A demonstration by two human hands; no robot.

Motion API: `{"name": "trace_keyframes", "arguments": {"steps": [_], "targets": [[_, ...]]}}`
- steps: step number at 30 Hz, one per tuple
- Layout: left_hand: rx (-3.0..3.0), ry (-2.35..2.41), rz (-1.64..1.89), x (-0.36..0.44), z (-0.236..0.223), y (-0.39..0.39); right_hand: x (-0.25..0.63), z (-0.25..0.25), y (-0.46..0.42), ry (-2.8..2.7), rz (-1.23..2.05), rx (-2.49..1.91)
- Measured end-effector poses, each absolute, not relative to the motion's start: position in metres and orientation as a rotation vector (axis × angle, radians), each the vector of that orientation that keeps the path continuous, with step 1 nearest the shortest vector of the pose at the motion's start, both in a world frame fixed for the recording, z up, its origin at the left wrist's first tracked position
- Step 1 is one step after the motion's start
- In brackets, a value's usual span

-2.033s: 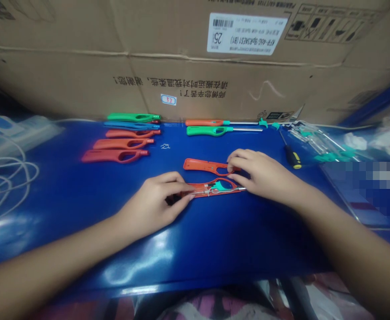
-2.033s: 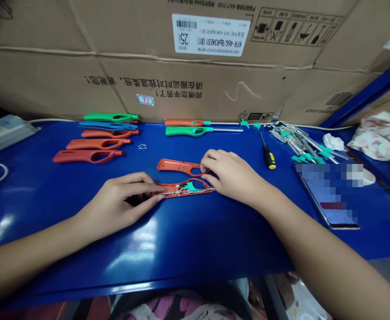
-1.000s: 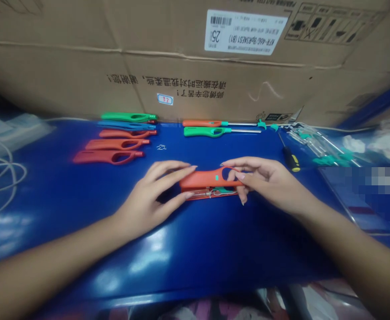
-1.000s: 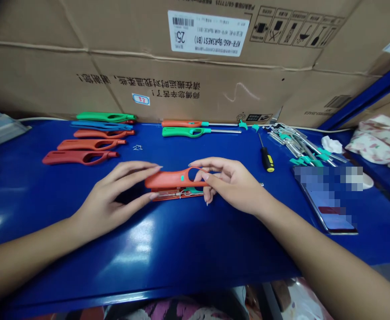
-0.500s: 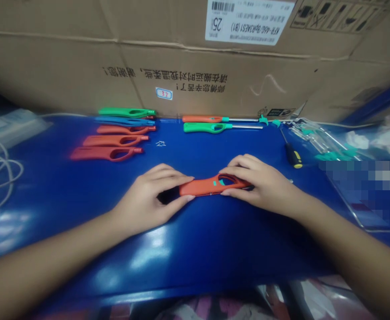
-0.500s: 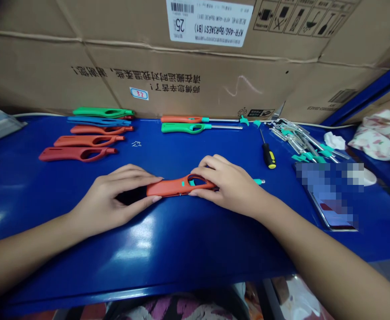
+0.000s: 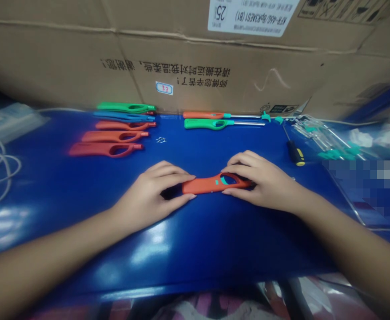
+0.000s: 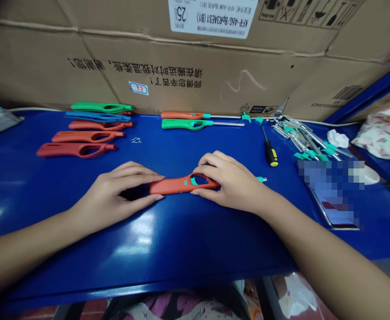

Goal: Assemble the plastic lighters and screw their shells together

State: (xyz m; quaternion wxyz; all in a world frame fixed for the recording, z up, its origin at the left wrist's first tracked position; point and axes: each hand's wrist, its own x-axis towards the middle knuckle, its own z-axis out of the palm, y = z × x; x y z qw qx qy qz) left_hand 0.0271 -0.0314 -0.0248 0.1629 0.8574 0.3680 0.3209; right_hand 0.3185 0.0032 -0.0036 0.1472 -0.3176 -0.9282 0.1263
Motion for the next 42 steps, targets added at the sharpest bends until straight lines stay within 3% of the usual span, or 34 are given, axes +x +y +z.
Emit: {"name": "trace_keyframes", "arguments": {"steps": [19,28,42], "targets": [[2.522,1.071,0.835,0.027,-0.02,-0.032,0.318,-0.004,0.0,-2.698,0.254,-0.962],[3.082,1.209,0.551,0.035,-0.007,-0.049,0.295,0.0,-0.026,-2.836,-0.399,-0.921],[2.899,0.958,0.792,0.029,-0.018,-0.043,0.299,0.0,-0.019,-2.754,-0.114,-0.895]]}}
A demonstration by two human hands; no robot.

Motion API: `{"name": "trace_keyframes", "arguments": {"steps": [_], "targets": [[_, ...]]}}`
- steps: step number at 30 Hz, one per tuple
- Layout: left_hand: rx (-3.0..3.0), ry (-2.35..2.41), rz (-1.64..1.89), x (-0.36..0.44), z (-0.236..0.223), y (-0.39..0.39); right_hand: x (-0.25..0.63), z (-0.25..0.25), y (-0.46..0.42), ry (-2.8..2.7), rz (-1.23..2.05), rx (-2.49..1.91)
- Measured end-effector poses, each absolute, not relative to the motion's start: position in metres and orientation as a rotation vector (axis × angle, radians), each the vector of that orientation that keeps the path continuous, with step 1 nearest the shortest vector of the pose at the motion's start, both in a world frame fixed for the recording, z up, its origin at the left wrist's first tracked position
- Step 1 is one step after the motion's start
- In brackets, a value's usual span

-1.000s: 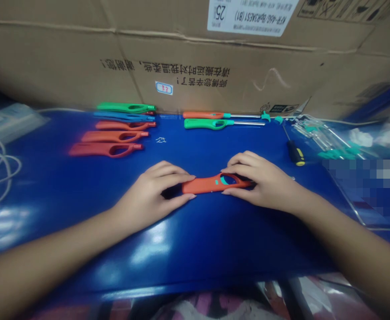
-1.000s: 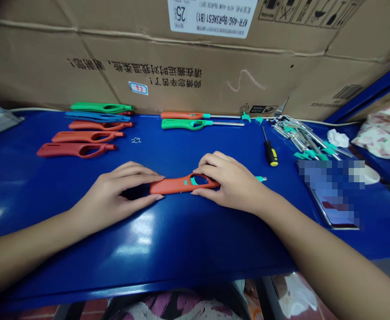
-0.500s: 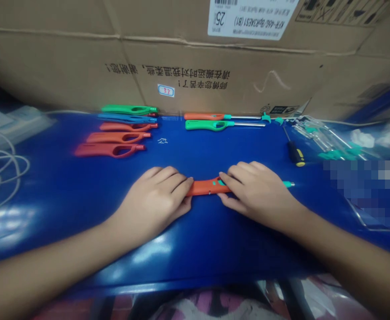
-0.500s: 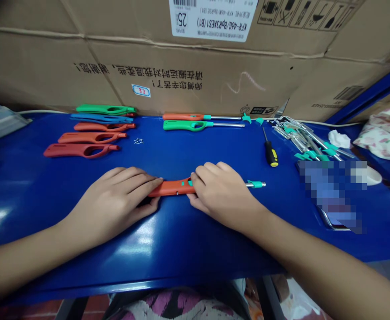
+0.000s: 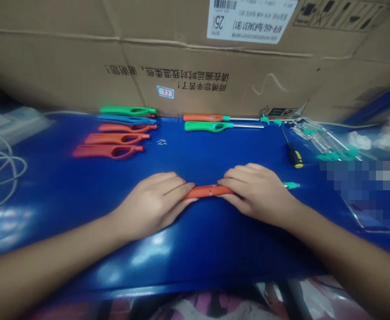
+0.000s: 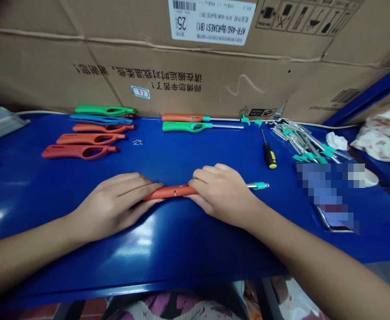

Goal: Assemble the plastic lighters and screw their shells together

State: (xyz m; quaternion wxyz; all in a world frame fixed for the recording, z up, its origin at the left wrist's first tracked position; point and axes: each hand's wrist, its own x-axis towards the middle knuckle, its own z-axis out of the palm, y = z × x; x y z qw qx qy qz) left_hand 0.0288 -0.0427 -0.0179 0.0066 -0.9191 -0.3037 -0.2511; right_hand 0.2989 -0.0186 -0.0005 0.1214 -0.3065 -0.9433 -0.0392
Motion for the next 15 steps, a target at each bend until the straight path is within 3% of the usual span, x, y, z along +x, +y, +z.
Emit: {"name": "trace_keyframes", "arguments": {"steps": [15], "targets": [[-3.033,-1.204,-0.892,0.03,-0.007,-0.044,0.318,0.01,-0.013,-2.686,-0.018,-0.913]]}}
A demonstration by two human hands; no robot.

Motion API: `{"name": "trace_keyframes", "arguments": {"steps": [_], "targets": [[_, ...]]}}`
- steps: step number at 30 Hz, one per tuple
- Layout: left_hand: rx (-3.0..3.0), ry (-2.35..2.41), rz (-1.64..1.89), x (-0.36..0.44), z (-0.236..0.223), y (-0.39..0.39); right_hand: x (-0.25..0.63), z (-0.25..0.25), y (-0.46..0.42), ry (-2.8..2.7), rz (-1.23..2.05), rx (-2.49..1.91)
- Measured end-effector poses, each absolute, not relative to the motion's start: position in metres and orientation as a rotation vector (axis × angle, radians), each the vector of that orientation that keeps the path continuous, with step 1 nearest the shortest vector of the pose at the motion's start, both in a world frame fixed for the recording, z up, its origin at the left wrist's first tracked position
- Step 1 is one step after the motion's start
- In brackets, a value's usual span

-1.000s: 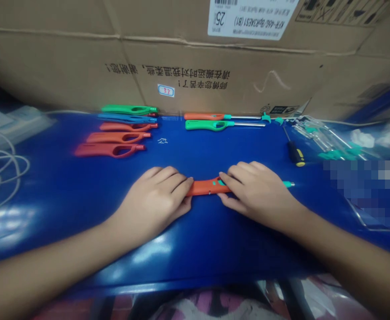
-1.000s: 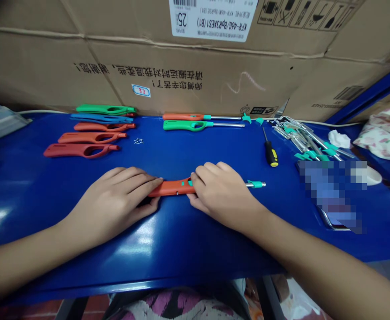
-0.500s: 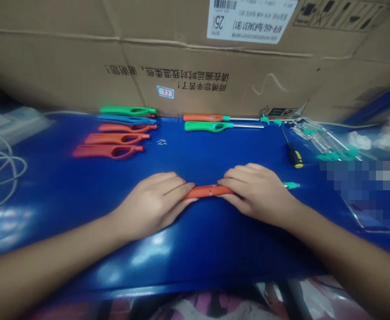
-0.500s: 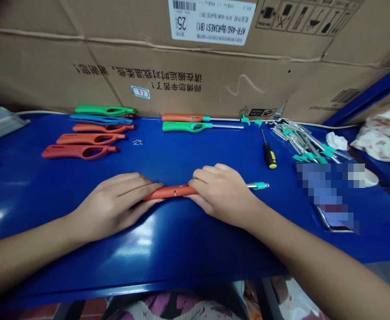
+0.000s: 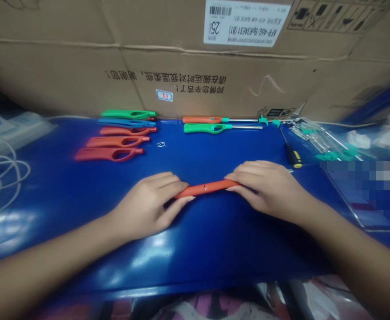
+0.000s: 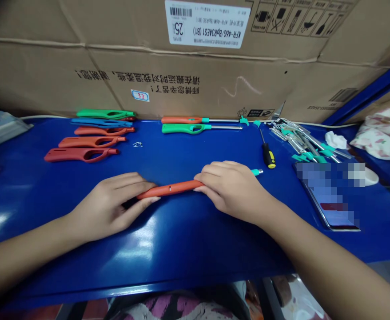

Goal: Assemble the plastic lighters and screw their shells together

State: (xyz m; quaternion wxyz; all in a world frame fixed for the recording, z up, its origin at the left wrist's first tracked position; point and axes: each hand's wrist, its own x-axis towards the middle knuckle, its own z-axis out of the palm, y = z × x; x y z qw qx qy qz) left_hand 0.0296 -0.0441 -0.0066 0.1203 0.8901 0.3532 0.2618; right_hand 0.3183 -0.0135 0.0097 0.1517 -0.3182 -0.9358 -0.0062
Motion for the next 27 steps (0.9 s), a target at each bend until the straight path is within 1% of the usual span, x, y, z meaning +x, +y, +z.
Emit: {"name": "trace_keyframes", "arguments": {"steps": [2,4,7,9,12,16,19,23,27], "targets": [[2.322,1.111,0.773,0.032,-0.005,-0.044,0.317,0.009,-0.012,-2.685,0.014,-0.923],[1.906,1.17,0.769,0.034,-0.005,-0.042,0.314,0.009,-0.011,-2.708,0.07,-0.892],[1.319,1.141,0.756,0.038,-0.007,-0.039,0.31,0.007,-0.013,-2.76,0.136,-0.813],[1.168,1.103,0.777,0.039,-0.008,-0.038,0.306,0.005,-0.015,-2.755,0.131,-0.788],[1.319,1.103,0.799,0.039,-0.01,-0.041,0.303,0.003,-0.017,-2.71,0.121,-0.767],[1.935,1.125,0.844,0.036,-0.011,-0.044,0.301,0.001,-0.017,-2.669,0.136,-0.718],[2.249,1.009,0.87,0.035,-0.013,-0.045,0.299,0.0,-0.019,-2.663,0.143,-0.669],[2.329,0.875,0.856,0.036,-0.014,-0.047,0.297,-0.003,-0.024,-2.643,0.174,-0.649],[2.33,0.863,0.808,0.037,-0.013,-0.051,0.295,-0.003,-0.028,-2.596,0.249,-0.627]]}}
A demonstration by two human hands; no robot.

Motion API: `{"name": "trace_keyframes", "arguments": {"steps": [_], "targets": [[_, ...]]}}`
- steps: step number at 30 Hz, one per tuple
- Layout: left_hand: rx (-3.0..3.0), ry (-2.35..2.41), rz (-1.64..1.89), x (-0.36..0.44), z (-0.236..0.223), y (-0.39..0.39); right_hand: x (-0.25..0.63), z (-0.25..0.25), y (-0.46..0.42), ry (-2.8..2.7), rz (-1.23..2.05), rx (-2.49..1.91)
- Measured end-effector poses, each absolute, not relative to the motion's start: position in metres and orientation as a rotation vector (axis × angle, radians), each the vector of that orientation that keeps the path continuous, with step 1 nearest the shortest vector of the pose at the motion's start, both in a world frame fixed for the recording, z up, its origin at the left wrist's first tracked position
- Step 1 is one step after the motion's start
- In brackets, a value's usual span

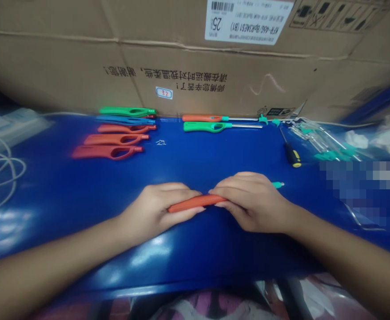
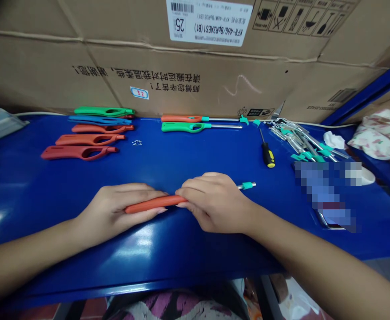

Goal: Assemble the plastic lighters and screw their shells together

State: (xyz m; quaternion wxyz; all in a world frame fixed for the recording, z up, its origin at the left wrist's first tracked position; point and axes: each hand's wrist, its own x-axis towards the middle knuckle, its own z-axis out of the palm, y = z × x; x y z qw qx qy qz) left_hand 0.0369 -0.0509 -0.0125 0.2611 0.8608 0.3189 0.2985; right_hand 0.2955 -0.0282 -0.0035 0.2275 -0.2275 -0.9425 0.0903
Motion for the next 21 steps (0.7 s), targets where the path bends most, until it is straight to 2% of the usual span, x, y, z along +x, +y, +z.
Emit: {"name": "trace_keyframes", "arguments": {"steps": [5,11,21], "targets": [[2.342,0.876,0.794,0.034,-0.011,-0.046,0.295,-0.001,-0.025,-2.599,0.296,-0.728],[2.318,0.925,0.868,0.025,-0.009,-0.032,0.31,0.004,-0.011,-2.699,0.004,-0.724],[2.45,0.915,0.781,0.025,-0.014,-0.036,0.31,0.006,-0.013,-2.751,-0.035,-0.72]]}}
